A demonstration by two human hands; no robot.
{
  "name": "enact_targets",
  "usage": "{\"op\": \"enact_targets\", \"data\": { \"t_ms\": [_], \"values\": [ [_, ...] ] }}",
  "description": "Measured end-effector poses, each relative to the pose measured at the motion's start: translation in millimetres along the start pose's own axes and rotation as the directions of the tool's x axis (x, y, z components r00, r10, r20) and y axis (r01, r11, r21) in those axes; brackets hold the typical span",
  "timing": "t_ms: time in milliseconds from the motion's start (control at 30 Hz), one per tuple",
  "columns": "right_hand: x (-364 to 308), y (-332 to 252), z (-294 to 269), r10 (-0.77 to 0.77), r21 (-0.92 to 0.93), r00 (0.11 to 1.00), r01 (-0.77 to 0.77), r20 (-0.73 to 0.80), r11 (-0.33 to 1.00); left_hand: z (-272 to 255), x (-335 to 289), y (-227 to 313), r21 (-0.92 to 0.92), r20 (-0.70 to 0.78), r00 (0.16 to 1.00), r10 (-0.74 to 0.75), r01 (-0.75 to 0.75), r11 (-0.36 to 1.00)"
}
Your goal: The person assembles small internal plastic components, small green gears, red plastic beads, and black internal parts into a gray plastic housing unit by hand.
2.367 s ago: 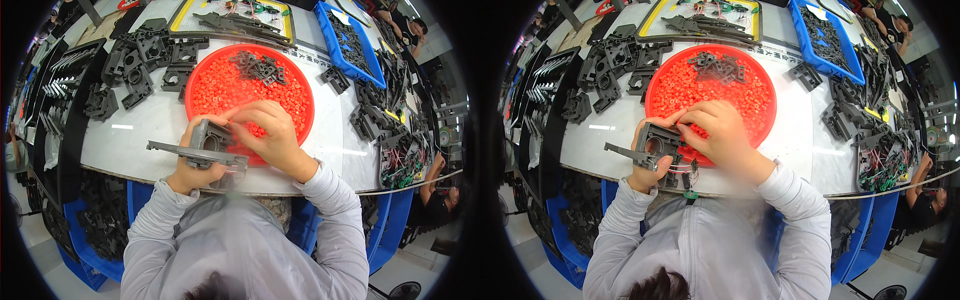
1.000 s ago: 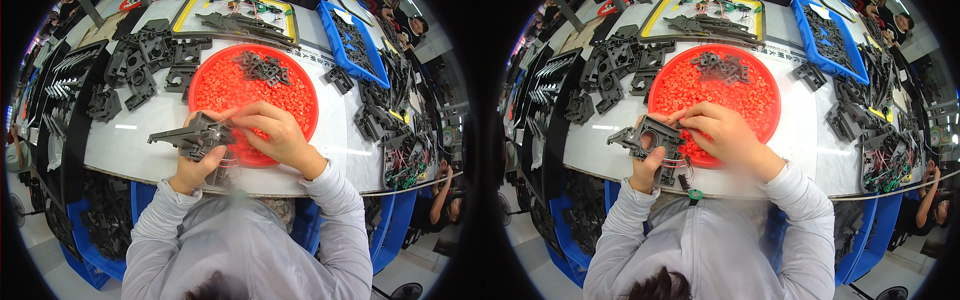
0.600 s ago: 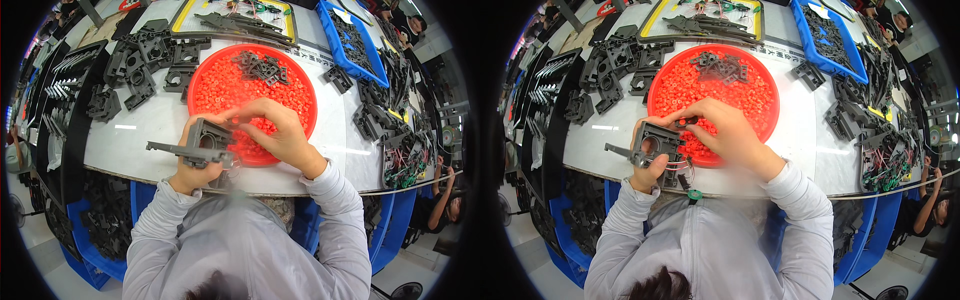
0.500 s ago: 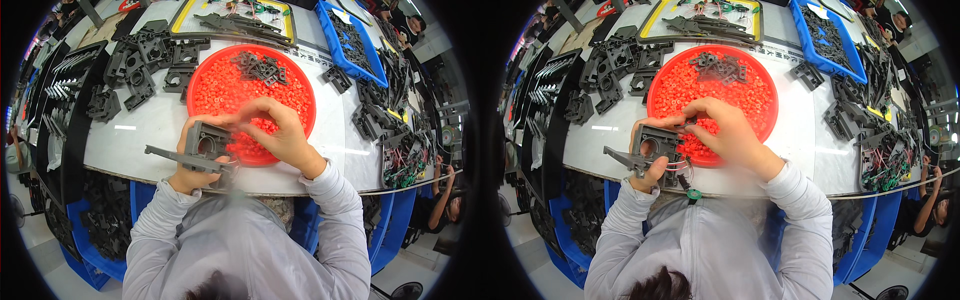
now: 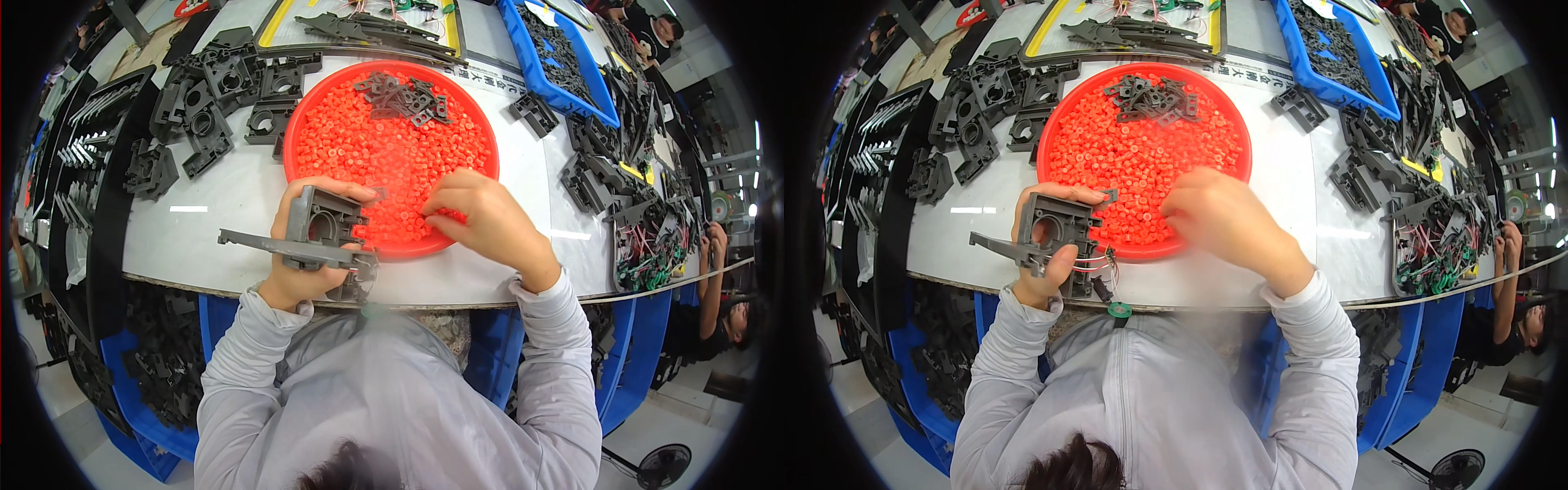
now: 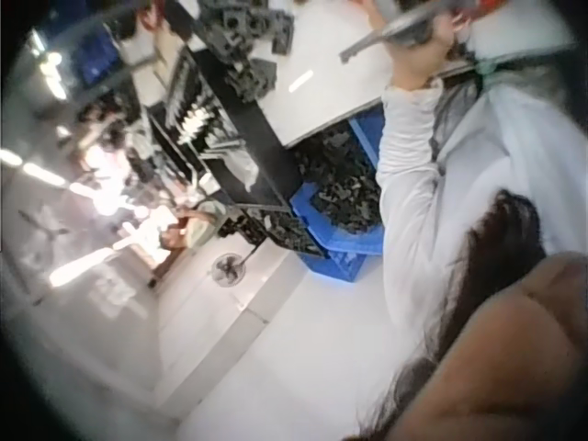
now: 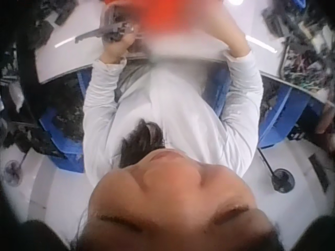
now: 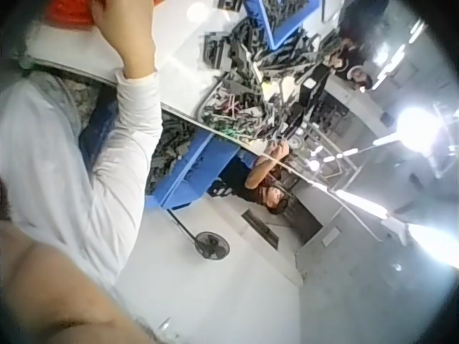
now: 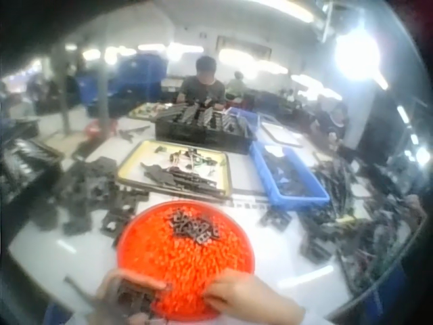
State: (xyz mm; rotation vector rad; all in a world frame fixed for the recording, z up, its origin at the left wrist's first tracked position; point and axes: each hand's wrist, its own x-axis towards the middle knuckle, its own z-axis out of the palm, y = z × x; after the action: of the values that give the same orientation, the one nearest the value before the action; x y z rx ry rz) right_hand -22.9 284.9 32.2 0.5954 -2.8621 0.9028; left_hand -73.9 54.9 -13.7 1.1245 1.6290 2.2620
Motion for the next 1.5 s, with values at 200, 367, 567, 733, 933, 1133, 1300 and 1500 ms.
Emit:
{"op": "enact_targets", "data": {
  "t_ms": [200, 367, 567, 733, 933, 1133, 1300, 1500],
  "values": [
    [2.4, -2.9, 11.9, 0.022, -0.107, 0.999, -0.019, 0.027, 0.994, -1.3, -3.3, -5.3, -0.108, -0.033, 0.996, -0.082, 0.078, 0.991],
    [6.7, -7.9, 18.6, 0.007, -0.242, 1.0, -0.001, 0.023, 0.97, -3.7, -2.1, -5.8, -0.041, 0.015, 0.997, -0.074, 0.075, 0.996],
    [7.0, -3.9, 21.4, 0.008, -0.219, 1.0, -0.008, 0.0, 0.976, -3.1, -2.3, -5.5, -0.073, 0.026, 0.998, -0.065, 0.066, 0.995],
    [13.5, -7.0, 11.4, 0.123, 0.147, 0.987, -0.108, -0.099, 0.983, -2.3, -4.4, -6.5, -0.116, 0.028, 0.996, -0.084, 0.087, 0.989],
    [31.6, -17.1, 10.7, 0.273, 0.621, 0.962, -0.219, 0.009, 0.752, -4.6, -5.5, -8.3, -0.112, 0.055, 0.997, -0.062, 0.068, 0.991],
    [36.0, -11.3, 16.1, 0.225, 0.694, 0.96, -0.276, 0.166, 0.665, -3.9, -6.1, -2.8, -0.115, -0.008, 0.992, -0.129, 0.127, 0.985],
    [37.8, -11.8, 17.1, 0.285, 0.817, 0.874, -0.475, 0.394, 0.328, -2.1, -3.5, 0.8, -0.108, -0.028, 0.988, -0.152, 0.148, 0.983],
    [39.1, -8.2, 16.7, 0.24, 0.82, 0.871, -0.486, 0.428, 0.303, -5.7, -5.5, -1.8, -0.088, -0.02, 0.99, -0.141, 0.139, 0.986]
  ]
}}
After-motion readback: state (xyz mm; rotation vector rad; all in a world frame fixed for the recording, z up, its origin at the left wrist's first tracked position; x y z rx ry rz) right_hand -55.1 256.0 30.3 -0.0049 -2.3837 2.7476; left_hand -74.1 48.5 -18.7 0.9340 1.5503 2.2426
